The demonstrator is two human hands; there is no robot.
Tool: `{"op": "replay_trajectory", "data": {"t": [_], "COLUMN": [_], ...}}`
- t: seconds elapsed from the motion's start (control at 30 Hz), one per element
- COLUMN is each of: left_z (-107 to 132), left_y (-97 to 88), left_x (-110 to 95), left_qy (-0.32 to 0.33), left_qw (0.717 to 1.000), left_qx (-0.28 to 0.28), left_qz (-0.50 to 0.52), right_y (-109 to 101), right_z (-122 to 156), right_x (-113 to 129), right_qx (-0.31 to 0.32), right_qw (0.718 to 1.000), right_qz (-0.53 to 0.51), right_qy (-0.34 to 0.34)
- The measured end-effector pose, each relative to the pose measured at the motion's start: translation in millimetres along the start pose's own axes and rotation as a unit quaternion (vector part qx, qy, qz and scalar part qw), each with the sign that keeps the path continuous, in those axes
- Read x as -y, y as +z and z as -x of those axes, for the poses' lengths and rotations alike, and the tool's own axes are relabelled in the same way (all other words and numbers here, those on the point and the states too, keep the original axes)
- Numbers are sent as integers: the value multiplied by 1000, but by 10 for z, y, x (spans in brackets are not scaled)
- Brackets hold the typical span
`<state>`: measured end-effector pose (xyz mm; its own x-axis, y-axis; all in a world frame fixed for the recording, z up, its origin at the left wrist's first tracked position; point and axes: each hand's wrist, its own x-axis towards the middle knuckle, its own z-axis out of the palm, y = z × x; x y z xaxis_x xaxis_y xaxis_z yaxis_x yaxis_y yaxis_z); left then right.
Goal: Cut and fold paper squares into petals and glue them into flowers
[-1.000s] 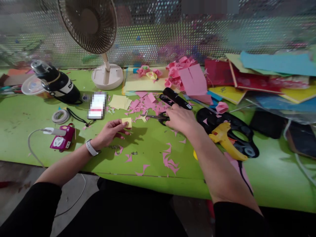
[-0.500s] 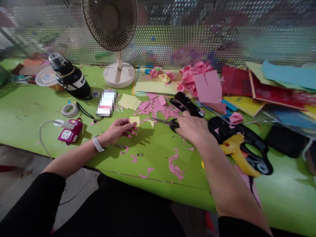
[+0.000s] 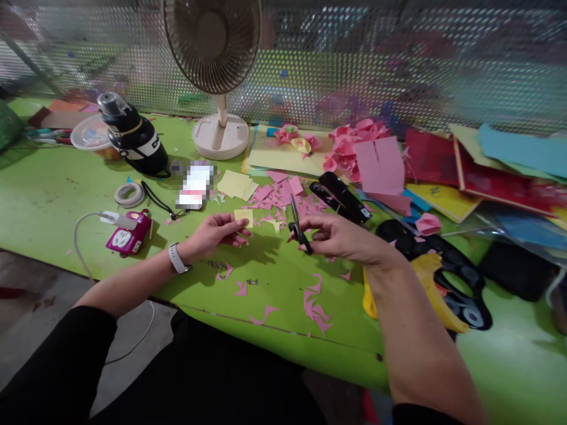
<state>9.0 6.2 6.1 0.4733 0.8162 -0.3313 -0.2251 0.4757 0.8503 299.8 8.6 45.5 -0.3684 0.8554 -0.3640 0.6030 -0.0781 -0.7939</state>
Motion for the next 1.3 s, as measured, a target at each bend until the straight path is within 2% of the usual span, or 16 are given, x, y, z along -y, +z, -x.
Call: {"op": "replay_trajectory", "data": {"t": [0.07, 0.1, 0.23, 0.33, 0.47, 0.57, 0.83, 1.3], "left_z": [1, 2, 15, 29, 43, 50, 56, 44], "left_y": [6, 9, 29, 49, 66, 73, 90, 96], "left_x": [-3, -6, -31, -55, -67, -64, -35, 25], "left_qy": [12, 20, 54, 69, 75, 77, 63, 64], "left_qw": [1000, 999, 997, 995, 993, 994, 996, 996], "left_qx": [-7, -12, -22, -35, -59, -56, -50, -40], "left_qz": [16, 25, 52, 65, 63, 60, 35, 51], "right_y": [83, 125, 319, 468, 595, 626, 653, 692], "right_z": [-2, -9, -70, -108, -106, -85, -75, -78], "right_x": [82, 110, 117, 98, 158, 219, 258, 268], "right_qx": [69, 77, 8, 7, 72, 94, 89, 87], "right_qw": [992, 987, 979, 979, 983, 985, 985, 984], "right_qz": [-102, -141, -201, -196, -166, -144, -146, -156], "right_qy": [11, 15, 28, 50, 40, 31, 13, 8]}}
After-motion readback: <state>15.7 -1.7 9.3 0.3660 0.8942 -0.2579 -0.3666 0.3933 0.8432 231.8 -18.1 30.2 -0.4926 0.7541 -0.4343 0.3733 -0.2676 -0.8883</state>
